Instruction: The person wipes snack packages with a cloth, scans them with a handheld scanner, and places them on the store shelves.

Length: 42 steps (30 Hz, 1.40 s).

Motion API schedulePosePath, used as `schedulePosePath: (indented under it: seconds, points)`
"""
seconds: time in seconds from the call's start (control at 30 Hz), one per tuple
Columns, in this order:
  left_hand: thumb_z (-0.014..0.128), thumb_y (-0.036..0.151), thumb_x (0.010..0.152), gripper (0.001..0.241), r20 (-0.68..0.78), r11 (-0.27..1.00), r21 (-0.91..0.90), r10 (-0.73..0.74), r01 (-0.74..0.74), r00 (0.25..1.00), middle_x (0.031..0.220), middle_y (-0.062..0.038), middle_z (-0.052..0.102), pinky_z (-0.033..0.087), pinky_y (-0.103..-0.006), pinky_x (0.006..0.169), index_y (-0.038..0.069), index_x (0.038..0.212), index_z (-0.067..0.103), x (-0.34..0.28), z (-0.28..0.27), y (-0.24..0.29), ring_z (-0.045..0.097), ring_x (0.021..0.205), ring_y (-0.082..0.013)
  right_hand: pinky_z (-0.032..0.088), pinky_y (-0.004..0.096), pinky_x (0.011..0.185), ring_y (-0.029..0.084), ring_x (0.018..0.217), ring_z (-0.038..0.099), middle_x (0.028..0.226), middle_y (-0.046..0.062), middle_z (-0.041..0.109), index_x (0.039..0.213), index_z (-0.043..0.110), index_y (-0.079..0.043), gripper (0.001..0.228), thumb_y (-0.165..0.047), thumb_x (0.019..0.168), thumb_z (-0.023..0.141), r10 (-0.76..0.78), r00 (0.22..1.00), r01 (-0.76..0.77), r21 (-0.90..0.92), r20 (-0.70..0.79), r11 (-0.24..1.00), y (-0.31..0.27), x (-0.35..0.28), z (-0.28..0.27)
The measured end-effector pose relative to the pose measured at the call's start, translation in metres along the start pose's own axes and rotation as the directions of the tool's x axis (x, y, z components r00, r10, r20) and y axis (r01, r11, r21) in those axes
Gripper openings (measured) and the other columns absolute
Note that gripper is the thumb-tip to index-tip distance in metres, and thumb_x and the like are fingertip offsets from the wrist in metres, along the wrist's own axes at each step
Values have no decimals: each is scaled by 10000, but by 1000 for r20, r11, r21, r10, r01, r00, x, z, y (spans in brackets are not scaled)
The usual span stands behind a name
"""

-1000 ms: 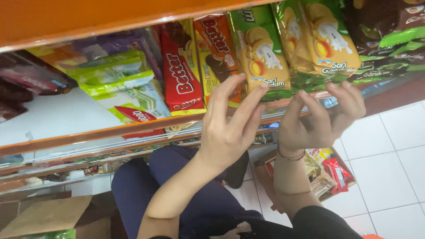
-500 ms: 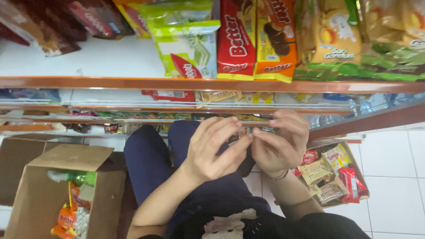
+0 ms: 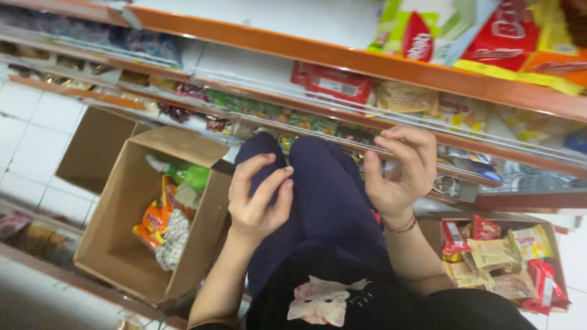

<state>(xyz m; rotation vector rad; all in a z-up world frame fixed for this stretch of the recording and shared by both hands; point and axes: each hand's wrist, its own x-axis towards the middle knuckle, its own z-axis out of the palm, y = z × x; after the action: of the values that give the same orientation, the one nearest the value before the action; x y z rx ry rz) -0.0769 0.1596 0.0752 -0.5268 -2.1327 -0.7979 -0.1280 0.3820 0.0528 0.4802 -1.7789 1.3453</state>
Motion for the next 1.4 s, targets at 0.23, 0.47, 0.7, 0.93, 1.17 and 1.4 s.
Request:
schedulePosePath:
  seconds: [0.23,0.47,0.7,0.93,1.17,1.4]
  points:
    - [809,136,849,424,137,839,421,-433,343,891,1292,-139,616,483,-451,973,108,1251,680,-87,-112,-81,610,1175,-345,554,318,841,248,1026,637,1154,128,604,1099,718,-14,231,43,882,776,10,963,-44,122,269,992,-36,-38,128]
    - [838,289,646,722,189,563,713,-728,418,659,1273,-156,604,450,-492,882,132,1321,634,-204,-163,-138,592,1129,-352,550,393,908,285,1025,636,1132,120,606,1132,703,-42,276,24,876,781,-211,765,39,284,608,958,-58,-118,280]
    - [699,257,974,283,201,585,641,-753,497,627,1000,-15,686,501,-434,816,227,1254,674,-285,-164,-169,686,962,-227,552,395,876,296,1048,662,1171,108,617,1171,699,-62,265,-73,910,745,-294,504,118,272,812,955,-43,-194,358]
    - [682,207,911,353,218,662,617,-664,426,716,951,-18,696,477,-419,782,197,1262,717,-303,-191,-193,680,910,-227,549,400,800,276,1031,663,1184,88,616,1178,715,-77,249,-191,959,737,-146,413,169,82,899,982,-40,-233,387]
    - [765,304,877,338,388,694,256,-711,673,587,1027,-115,702,523,-436,837,135,1169,739,-303,-268,-230,681,954,-311,546,407,803,283,1042,652,1163,103,605,1158,707,-55,250,-223,975,733,-153,428,220,62,891,974,-65,-260,397]
    - [752,309,933,408,258,682,349,-729,642,634,1099,-209,688,512,-478,863,30,1227,706,-289,-255,-305,657,1021,-401,552,410,795,291,1035,650,1148,112,609,1168,694,-33,290,-225,955,739,-96,445,198,6,890,980,-73,-262,393]
